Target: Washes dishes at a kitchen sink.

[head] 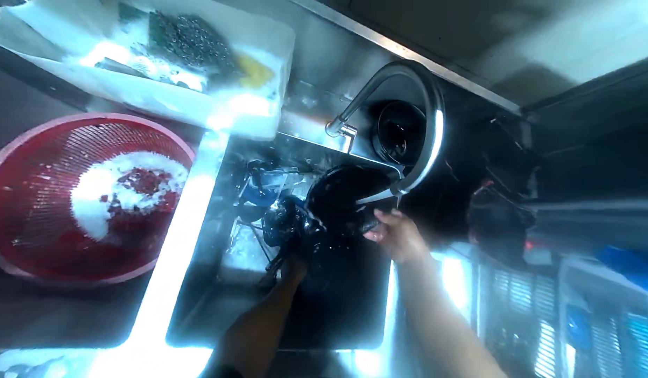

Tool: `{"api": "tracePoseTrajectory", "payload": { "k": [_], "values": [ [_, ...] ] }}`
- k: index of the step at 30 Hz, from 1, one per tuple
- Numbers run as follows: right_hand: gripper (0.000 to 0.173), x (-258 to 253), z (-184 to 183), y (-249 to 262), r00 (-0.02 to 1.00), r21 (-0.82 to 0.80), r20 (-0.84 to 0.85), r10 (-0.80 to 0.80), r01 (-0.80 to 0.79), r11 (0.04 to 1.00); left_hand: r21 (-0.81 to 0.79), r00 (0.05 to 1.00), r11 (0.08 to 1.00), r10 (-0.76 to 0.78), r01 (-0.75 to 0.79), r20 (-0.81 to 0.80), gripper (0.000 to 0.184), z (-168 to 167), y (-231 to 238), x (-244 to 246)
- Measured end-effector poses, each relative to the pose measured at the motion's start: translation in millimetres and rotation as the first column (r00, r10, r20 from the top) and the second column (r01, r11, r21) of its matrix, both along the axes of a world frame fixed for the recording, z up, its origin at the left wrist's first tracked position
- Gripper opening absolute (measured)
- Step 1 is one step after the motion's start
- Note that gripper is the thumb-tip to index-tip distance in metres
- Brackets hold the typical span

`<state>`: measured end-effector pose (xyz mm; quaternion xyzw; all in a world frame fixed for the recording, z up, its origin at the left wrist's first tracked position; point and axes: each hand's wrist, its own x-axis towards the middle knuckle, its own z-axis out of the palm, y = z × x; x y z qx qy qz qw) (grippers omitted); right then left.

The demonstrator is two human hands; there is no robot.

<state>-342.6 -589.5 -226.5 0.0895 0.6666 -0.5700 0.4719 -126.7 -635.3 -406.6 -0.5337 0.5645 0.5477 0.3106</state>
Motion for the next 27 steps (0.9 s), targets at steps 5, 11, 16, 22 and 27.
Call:
{"api": "tracePoseTrajectory", "payload": {
  "k": [5, 11, 16, 22, 27],
  "values": [
    [0.029, 15, -35, 59, 0.978, -0.332, 0.180, -0.107, 0.163, 0.929, -0.131, 0.998, 0.990, 0.041, -0.045, -0.039, 0.052, 24, -12, -10],
    [0.040, 45, -55, 64, 0.869, -0.348, 0.398, -0.293, 0.439, 0.829, -0.353, 0.995, 0.931, 0.077, -0.095, -0.066, 0.050, 31, -24, -13],
    [0.016, 54, -65, 23, 0.910, -0.300, 0.325, -0.258, 0.357, 0.885, -0.520, 0.979, 0.831, 0.138, -0.196, -0.149, 0.043, 33, -42, 0],
    [0.035, 44, -36, -6, 0.999, -0.157, 0.039, -0.031, 0.037, 0.987, -0.549, 0.955, 0.788, 0.171, -0.281, -0.243, 0.041, 35, -67, 20],
    [0.024, 43, -19, 8, 0.958, 0.056, -0.236, 0.164, -0.155, 0.986, -0.509, 0.917, 0.774, 0.233, -0.376, -0.322, 0.040, 27, -65, 34]
  ]
}}
